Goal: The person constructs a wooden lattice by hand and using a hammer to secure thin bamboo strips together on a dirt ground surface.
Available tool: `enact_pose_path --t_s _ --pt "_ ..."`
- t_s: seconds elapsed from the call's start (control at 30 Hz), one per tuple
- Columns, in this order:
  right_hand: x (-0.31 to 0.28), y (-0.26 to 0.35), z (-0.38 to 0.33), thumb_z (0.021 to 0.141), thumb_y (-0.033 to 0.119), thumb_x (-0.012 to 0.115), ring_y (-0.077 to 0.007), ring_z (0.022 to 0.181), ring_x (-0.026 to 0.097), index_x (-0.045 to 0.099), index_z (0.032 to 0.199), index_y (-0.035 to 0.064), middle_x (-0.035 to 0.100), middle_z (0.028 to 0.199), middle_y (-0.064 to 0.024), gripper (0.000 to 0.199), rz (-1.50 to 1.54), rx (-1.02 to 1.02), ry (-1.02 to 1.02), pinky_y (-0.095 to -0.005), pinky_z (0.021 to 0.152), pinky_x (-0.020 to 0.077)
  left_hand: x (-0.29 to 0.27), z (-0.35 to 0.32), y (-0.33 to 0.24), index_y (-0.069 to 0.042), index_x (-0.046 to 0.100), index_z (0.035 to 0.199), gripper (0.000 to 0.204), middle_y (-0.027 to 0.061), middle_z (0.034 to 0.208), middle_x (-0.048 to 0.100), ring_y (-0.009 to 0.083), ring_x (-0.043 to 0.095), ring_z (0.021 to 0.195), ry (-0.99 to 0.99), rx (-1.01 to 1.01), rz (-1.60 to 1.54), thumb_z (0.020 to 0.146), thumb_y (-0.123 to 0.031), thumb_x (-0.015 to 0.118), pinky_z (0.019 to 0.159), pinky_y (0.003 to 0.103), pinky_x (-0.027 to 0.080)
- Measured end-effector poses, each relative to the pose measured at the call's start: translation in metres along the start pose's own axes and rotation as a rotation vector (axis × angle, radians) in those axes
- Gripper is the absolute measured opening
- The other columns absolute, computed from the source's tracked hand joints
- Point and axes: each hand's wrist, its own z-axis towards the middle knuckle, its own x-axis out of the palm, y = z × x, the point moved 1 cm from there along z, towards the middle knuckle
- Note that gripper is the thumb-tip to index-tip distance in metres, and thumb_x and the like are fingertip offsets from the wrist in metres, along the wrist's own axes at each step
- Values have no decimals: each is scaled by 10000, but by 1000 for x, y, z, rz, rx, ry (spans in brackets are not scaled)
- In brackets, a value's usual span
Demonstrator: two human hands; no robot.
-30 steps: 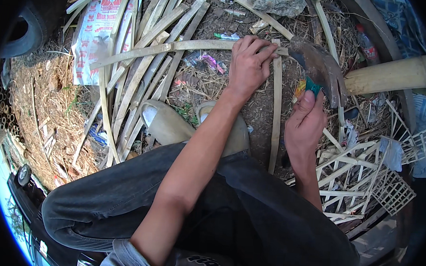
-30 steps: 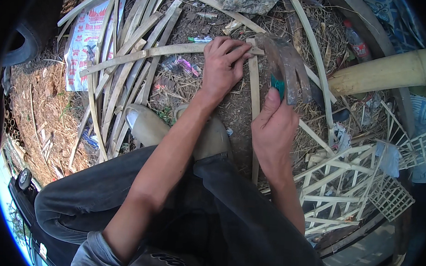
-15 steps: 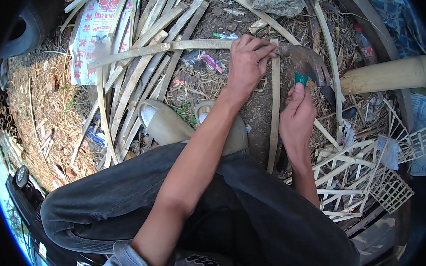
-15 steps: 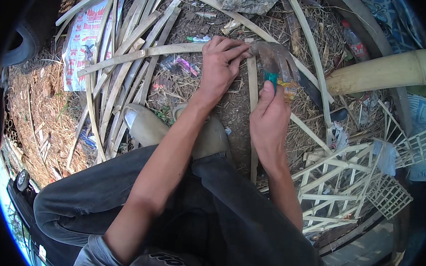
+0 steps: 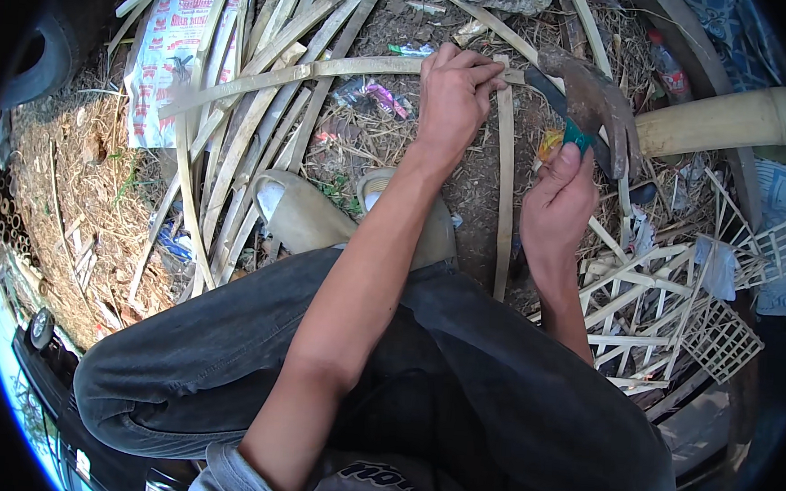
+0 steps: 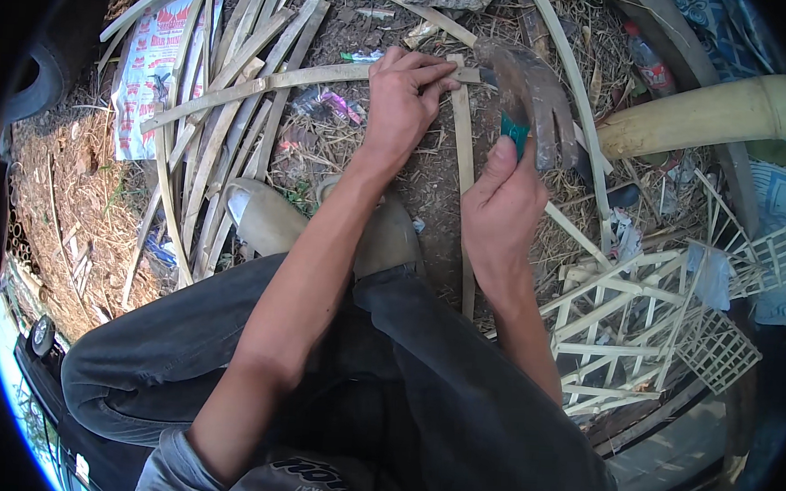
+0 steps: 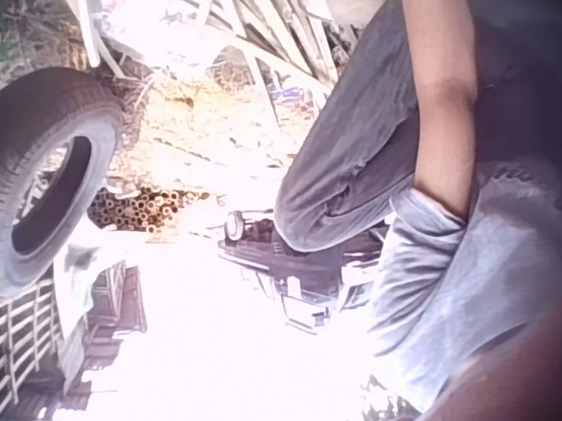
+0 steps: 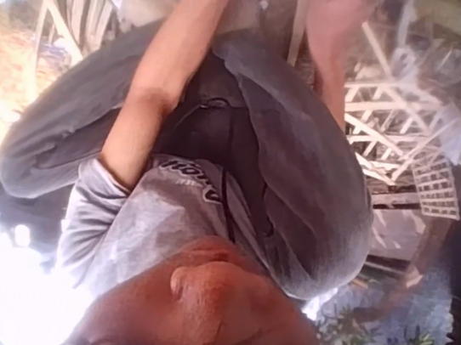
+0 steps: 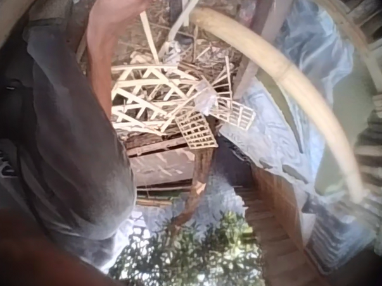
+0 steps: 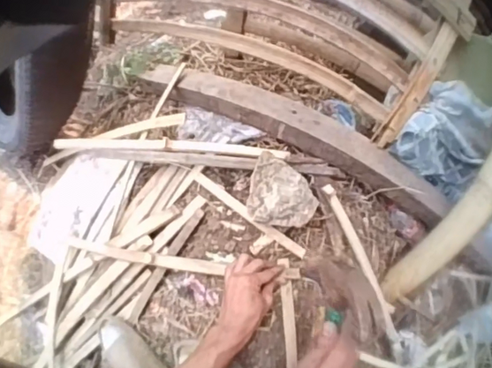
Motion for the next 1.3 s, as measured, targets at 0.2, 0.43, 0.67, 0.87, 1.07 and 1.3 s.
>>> enact_pose_path --t_s 0.2,0.43,0.67,0.87,1.07,1.3 --pt "-14 22 8 1116 269 430 -509 648 634 560 954 -48 604 675 -306 378 -88 108 114 -554 561 438 0 -1 -1 -75 827 996 194 41 985 768 253 608 944 14 -20 -7 806 -99 796 919 405 440" --pt "-12 15 13 1118 277 422 -521 679 640 579 1002 -72 613 694 -298 400 -245 11 125 -541 568 449 -5 0 -1 -44 788 1051 331 115 913 756 277 611 866 -47 -43 -34 731 -100 854 860 412 467" --pt "-3 -5 12 1107 247 449 -526 664 636 570 1038 -102 611 688 -320 375 -394 -8 200 -560 560 449 -3 4 -9 -42 762 1084 372 110 930 752 301 636 856 -61 -31 -29 729 -90 864 860 413 469" --pt "-10 15 -3 1085 222 486 -542 657 625 557 1026 -105 615 689 -331 339 -187 58 133 -589 586 475 -6 6 -10 -34 692 1135 439 103 971 766 302 687 942 -25 -117 -59 737 -85 870 889 413 478" --pt "-21 11 -5 1111 229 446 -478 645 630 540 1137 -122 589 701 -309 364 -68 27 88 -486 564 452 -10 2 -10 -34 672 1135 429 100 999 776 313 691 968 10 -157 -31 756 -82 868 921 421 474" --pt "-24 6 4 1132 292 398 -357 551 567 550 1048 -78 553 660 -210 409 -125 38 65 -418 517 421 -9 7 -12 -17 666 1120 436 101 991 773 303 683 967 4 -145 -30 749 -100 881 918 405 461"
